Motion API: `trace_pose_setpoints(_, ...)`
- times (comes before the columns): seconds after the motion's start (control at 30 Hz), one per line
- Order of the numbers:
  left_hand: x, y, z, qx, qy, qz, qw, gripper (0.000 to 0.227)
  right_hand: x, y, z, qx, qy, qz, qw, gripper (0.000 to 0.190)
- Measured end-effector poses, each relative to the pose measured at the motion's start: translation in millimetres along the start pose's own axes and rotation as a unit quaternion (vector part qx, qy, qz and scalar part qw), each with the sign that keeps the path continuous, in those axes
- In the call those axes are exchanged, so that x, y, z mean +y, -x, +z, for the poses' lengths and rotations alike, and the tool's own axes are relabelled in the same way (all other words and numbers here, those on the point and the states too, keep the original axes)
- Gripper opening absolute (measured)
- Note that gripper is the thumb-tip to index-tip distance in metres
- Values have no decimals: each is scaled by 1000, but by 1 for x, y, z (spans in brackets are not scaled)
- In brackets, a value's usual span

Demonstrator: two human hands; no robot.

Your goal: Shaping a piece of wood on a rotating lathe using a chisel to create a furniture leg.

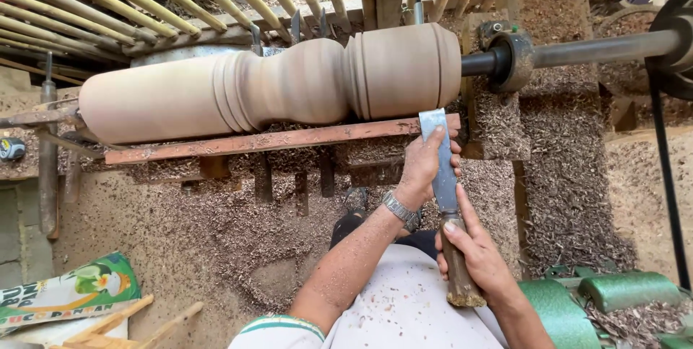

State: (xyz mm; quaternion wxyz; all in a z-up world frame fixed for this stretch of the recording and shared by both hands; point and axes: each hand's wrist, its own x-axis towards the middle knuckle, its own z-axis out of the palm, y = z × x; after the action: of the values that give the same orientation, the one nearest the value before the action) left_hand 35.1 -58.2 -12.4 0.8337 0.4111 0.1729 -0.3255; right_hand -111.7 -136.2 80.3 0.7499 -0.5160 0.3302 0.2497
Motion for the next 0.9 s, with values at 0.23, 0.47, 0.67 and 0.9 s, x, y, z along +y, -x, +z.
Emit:
trace_pose_setpoints(0.23,0,0,-5,-15,44,-11,999,35,2,-3,4,0,-5,1,1000,82)
trace_pose_setpoints(0.47,1,3,-10,-17,38,-9,999,36,13,-4,4,-9,-15,-9,1000,83)
trace_pose_setpoints(0.67,3,-4,-15,-7,56,-27,998,34,11,-5,11,-14,-10,-13,1000,83)
trace_pose_setpoints(0.9,10,7,-15,-1,56,-18,998,35,11,-6,16,-20,-2,-25,999,83)
